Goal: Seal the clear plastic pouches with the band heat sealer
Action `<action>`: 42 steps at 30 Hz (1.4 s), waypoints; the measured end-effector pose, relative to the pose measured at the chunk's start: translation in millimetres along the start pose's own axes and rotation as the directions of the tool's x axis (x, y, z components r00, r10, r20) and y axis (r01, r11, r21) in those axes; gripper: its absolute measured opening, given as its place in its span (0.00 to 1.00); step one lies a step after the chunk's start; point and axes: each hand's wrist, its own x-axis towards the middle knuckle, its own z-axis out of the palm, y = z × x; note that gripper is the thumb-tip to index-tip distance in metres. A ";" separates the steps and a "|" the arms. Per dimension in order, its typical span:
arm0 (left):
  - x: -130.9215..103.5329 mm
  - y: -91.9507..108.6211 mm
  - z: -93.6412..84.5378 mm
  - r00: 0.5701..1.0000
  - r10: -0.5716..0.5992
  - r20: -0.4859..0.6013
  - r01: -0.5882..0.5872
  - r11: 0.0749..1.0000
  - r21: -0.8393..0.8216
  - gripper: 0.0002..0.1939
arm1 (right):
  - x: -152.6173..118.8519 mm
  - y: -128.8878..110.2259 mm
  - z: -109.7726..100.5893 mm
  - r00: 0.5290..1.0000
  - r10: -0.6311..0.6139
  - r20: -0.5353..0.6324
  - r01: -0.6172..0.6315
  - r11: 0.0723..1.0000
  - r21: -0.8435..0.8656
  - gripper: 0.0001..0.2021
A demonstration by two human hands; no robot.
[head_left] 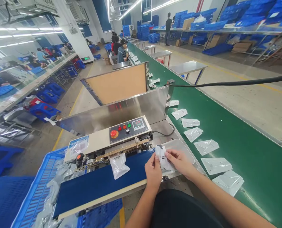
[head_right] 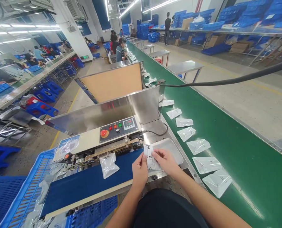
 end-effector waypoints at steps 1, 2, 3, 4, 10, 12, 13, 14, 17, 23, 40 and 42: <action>-0.1 -3.0 1.7 1.000 -0.005 -0.025 0.006 1.000 0.008 0.29 | -1.7 4.6 -3.4 1.000 -0.022 0.005 0.022 0.999 -0.044 0.28; -0.5 -5.1 3.5 0.999 -0.003 -0.034 0.003 1.000 0.021 0.28 | -3.1 9.2 -5.8 0.999 -0.048 0.001 0.048 0.996 -0.073 0.27; -0.8 -6.4 5.2 1.000 0.007 -0.027 -0.006 0.999 0.044 0.27 | -4.0 13.7 -7.7 0.997 -0.071 -0.011 0.069 0.994 -0.089 0.26; -0.4 -7.3 6.5 1.000 0.023 -0.002 -0.022 0.997 0.078 0.25 | -4.2 17.9 -9.3 0.996 -0.085 -0.028 0.082 0.992 -0.099 0.26; 29.9 -16.6 14.2 0.996 -0.076 -0.043 0.082 0.984 0.156 0.24 | 19.2 31.4 -24.4 0.952 0.089 -0.293 -0.118 0.990 -0.081 0.24; 44.1 -21.6 18.2 0.975 -0.198 -0.105 0.202 0.979 0.021 0.23 | 36.5 29.4 -25.7 0.937 0.144 -0.319 -0.164 0.986 -0.036 0.22; 50.1 -23.8 19.3 0.961 -0.245 -0.131 0.242 0.969 -0.039 0.23 | 46.0 27.5 -24.0 0.936 0.155 -0.316 -0.171 0.985 -0.020 0.21; 54.9 -25.6 19.3 0.948 -0.277 -0.155 0.267 0.960 -0.084 0.23 | 55.5 25.2 -20.4 0.939 0.164 -0.301 -0.177 0.984 -0.014 0.20; 62.8 -29.6 9.6 0.928 -0.304 -0.214 0.282 0.951 -0.127 0.24 | 79.1 18.1 1.2 0.959 0.175 -0.225 -0.195 0.978 -0.071 0.18; 57.7 -36.3 -43.3 0.894 -0.311 -0.323 0.285 0.950 -0.126 0.23 | 73.5 12.1 22.4 0.988 0.111 -0.109 -0.133 0.968 -0.215 0.19; 16.2 -15.5 -82.5 0.906 -0.034 -0.421 0.007 0.998 -0.064 0.25 | -104.8 211.0 -252.4 -0.220 0.430 -0.876 -0.702 0.553 0.448 0.58; 22.5 -5.1 -69.2 0.929 -0.035 -0.369 0.008 0.997 -0.074 0.26 | -90.0 212.6 -246.5 -0.244 0.412 -0.878 -0.678 0.574 0.459 0.47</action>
